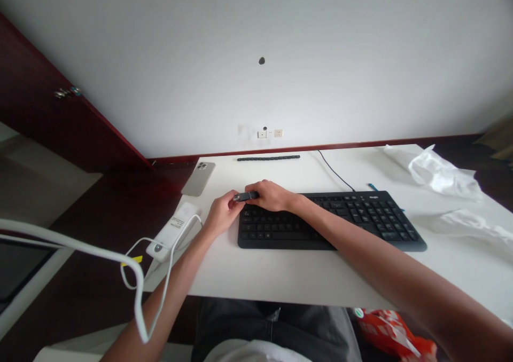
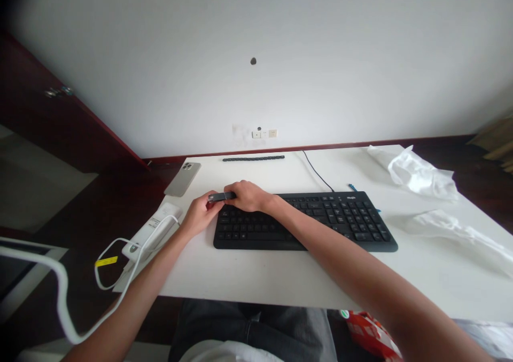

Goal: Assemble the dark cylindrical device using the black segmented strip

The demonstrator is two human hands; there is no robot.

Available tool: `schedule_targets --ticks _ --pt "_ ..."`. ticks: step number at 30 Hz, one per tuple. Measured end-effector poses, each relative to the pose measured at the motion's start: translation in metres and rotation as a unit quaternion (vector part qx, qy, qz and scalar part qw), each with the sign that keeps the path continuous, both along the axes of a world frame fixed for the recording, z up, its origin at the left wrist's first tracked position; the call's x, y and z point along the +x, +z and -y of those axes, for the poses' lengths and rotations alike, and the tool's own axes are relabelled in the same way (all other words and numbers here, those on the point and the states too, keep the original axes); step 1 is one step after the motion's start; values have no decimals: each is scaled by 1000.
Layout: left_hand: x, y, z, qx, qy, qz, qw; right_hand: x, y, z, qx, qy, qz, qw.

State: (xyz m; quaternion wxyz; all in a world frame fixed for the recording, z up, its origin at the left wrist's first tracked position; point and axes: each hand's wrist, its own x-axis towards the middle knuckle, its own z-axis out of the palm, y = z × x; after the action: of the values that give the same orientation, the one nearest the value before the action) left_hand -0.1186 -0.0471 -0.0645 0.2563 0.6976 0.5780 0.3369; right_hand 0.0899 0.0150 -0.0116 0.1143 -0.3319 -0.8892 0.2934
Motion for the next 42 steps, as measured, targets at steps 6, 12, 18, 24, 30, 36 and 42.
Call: schedule_targets --ticks 6,12,18,24,30,36,42 --pt "0 -6 -5 -10 -11 57 998 -3 -2 0 1 -48 33 998" --pt "0 -5 -4 0 15 -4 1000 -9 0 9 45 -83 88 992" --pt "1 -7 -5 3 -7 31 999 -12 1 8 -13 -111 99 989" --pt "2 -5 -4 -2 -9 49 999 -12 2 9 -27 -131 110 985" --pt "2 -4 -4 4 -1 28 1000 -10 0 9 21 -104 105 989" --pt "3 -2 -3 -3 -12 28 1000 -8 8 12 40 -88 126 987" --pt "1 -3 -4 17 8 -18 1000 -9 7 18 84 -89 146 982"
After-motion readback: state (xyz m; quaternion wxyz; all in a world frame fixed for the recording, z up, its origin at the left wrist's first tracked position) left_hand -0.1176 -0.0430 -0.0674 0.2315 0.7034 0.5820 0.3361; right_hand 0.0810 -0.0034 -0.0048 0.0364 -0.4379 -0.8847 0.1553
